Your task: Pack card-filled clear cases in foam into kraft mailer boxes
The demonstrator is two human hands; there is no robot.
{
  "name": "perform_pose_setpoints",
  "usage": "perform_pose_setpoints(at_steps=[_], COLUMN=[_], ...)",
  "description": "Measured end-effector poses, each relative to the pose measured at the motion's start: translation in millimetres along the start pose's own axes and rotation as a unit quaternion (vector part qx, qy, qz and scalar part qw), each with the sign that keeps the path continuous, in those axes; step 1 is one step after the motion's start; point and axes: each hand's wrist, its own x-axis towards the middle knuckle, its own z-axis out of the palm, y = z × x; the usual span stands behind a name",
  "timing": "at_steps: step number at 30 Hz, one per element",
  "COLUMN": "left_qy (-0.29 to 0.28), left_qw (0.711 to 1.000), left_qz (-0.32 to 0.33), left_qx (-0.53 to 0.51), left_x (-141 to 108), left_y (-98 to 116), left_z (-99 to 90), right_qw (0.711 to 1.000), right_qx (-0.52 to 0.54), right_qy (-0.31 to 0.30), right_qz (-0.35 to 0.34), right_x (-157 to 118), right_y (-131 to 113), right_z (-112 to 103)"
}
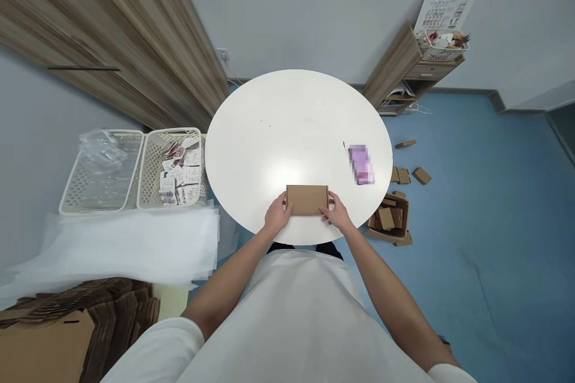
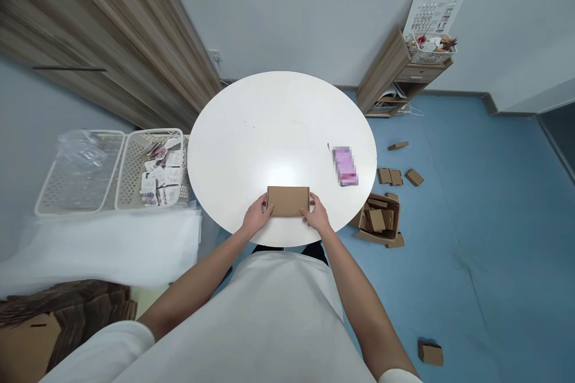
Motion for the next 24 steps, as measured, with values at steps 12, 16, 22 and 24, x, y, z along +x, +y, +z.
perform_pose_setpoints(at_steps=[12, 16, 22, 24], left_qy=[-0.033, -0.104, -0.244, -0.285], left_qw=[0.993, 0.980, 0.945, 0.932], left_qz=[0.092, 0.154, 0.206, 0.213], left_qx=[0.070, 0.078, 0.065, 0.068], left_x=[-18, -7, 12, 15], left_y=[97, 160, 234, 254], left_z=[68.5, 126.5, 238.2, 271.1], right_qw=[0.991, 0.974, 0.935, 0.922], right_qx=[0.048, 0.097, 0.107, 0.113], right_qy=[0.097, 0.194, 0.339, 0.370], right_qz=[-0.080, -0.061, -0.008, 0.016], right_x=[-18, -29, -47, -54], right_y=[55, 100, 170, 188], right_z=[-101, -165, -242, -261])
